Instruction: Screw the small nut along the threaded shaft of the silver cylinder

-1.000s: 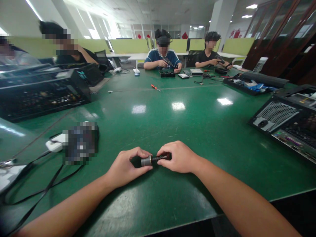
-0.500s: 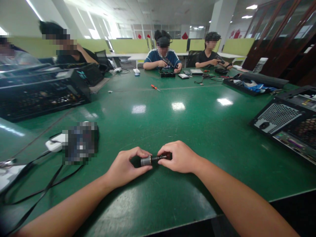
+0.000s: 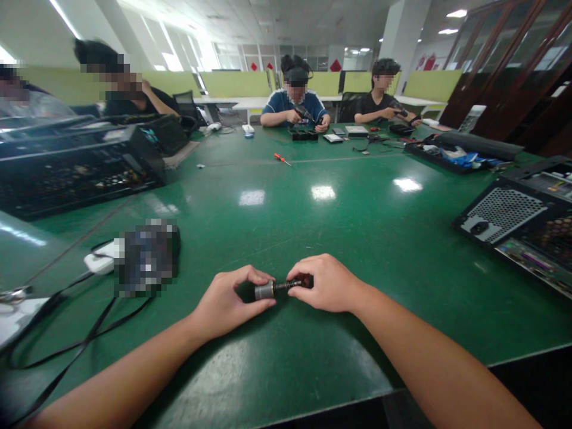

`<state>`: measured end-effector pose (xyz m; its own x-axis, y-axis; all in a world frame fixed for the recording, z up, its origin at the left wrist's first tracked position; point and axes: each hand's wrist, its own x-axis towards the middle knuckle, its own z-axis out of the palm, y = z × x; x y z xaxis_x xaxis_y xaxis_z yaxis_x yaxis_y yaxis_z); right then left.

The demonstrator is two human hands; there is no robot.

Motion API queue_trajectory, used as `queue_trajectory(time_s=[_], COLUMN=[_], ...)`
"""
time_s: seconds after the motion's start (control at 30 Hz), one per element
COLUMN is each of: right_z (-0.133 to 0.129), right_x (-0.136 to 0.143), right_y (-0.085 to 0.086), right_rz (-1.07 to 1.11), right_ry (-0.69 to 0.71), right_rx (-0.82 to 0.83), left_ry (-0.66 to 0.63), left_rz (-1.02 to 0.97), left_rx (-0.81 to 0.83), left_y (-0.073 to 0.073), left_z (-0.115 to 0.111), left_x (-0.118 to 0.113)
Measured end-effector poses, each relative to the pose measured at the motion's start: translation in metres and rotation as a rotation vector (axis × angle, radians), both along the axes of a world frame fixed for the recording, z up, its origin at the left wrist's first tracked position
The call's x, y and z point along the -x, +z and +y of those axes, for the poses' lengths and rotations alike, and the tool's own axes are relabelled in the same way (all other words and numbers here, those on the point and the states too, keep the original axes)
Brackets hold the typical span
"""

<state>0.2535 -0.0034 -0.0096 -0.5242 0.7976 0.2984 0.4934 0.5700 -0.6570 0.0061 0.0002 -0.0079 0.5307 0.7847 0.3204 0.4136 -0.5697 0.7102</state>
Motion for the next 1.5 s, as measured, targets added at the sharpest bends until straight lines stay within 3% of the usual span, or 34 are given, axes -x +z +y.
queue_trajectory(time_s=[1.5], right_z=[-0.0002], right_x=[-0.0076], right_y=[0.0051], right_rz=[-0.063], right_ry=[-0.021], right_rx=[-0.025], left_ry=[0.016], left_rz=[-0.005], left_rx=[-0.023], left_y=[-0.0001], left_z=[0.0017], left_x=[0.0029])
